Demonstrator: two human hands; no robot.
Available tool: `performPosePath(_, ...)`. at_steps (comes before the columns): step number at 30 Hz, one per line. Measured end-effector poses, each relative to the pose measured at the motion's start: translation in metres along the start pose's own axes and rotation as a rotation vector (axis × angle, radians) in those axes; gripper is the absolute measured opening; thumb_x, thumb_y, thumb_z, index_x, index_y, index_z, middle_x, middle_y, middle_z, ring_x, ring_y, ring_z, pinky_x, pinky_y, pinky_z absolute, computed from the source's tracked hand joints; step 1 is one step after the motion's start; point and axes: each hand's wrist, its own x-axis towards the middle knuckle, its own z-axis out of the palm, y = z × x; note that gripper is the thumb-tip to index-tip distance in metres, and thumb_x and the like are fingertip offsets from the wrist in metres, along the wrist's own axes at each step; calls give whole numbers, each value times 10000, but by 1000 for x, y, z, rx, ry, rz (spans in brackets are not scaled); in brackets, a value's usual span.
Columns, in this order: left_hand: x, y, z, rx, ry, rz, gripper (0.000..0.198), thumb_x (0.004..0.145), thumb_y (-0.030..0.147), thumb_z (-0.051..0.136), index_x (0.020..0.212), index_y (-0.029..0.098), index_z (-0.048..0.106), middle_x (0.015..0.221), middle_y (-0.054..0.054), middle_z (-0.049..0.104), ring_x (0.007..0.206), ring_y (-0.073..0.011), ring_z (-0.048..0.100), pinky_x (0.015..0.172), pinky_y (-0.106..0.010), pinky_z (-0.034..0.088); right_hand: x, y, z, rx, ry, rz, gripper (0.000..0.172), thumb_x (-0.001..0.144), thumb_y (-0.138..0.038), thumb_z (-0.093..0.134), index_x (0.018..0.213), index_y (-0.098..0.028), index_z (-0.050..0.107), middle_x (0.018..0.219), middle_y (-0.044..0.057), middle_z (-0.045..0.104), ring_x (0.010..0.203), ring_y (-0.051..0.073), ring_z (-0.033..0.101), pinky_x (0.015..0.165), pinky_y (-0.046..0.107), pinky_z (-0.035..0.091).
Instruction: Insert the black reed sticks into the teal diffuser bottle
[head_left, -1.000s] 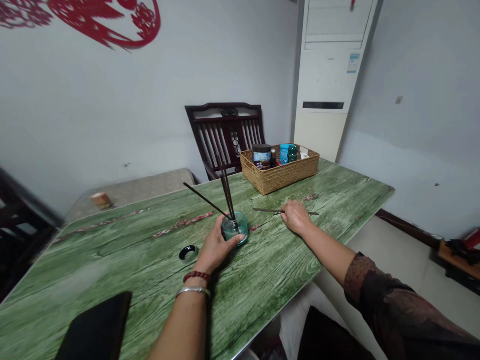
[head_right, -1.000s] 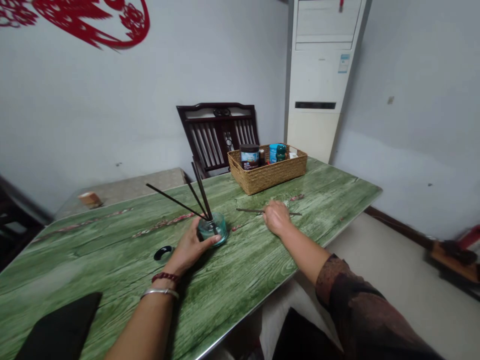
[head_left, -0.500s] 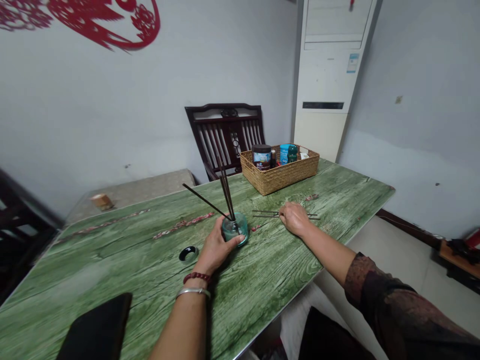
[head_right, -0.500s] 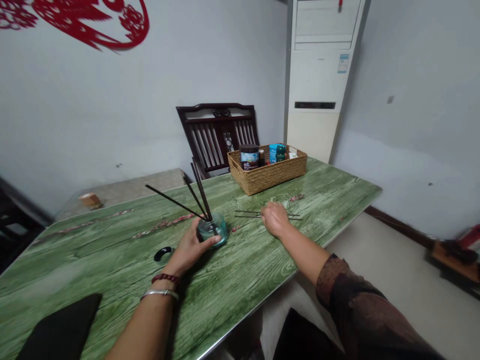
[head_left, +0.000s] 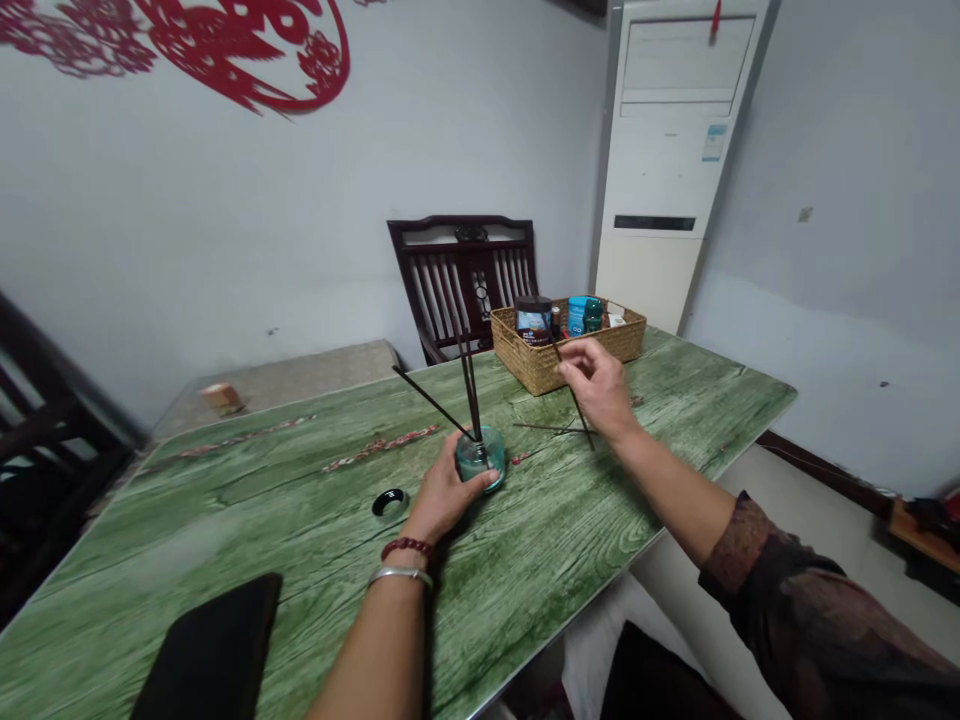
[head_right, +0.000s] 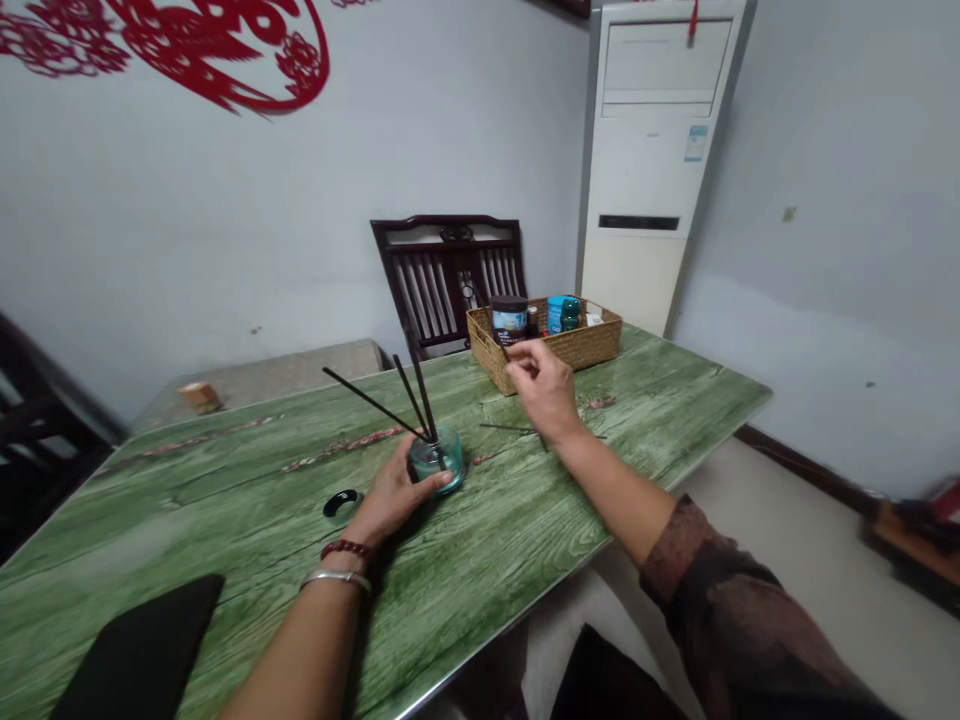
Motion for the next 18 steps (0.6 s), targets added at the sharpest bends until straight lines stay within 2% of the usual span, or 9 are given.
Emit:
performPosePath(3,1,-4,1,4,-9,4,701,670,415,795,1289,215,533,1213,-107,672,1109,-320,648,1019,-497,469,15,-25,18,318,-6,62,231,844,-323,677,1046,-224,620,803,-16,687,727,147,653,678,279,545)
performPosePath(6,2,-7,1,2,-10,15,713,674,417,796,1298,207,522,1220,-113,665,1114,-317,646,1014,-493,473,20,-37,41,450,-13,68,225,817,-360,717,965,-231,608,792,-22,665,716,138,649,636,266,560)
performPosePath(12,1,-4,1,-17,-5,43,706,674,385,800,1296,184,530,1202,-116,670,1108,-310,645,1021,-485,473,19,-33,75,482,-17,43,232,797,-376,724,874,-231,561,785,-41,612,698,120,638,598,235,545)
performPosePath(18,1,-4,1,-8,-3,30,703,674,367,798,1306,207,534,1205,-100,677,1097,-304,650,1019,-483,472,11,-19,90,405,-68,38,168,809,-312,690,869,-226,559,783,-34,624,728,134,652,646,250,541)
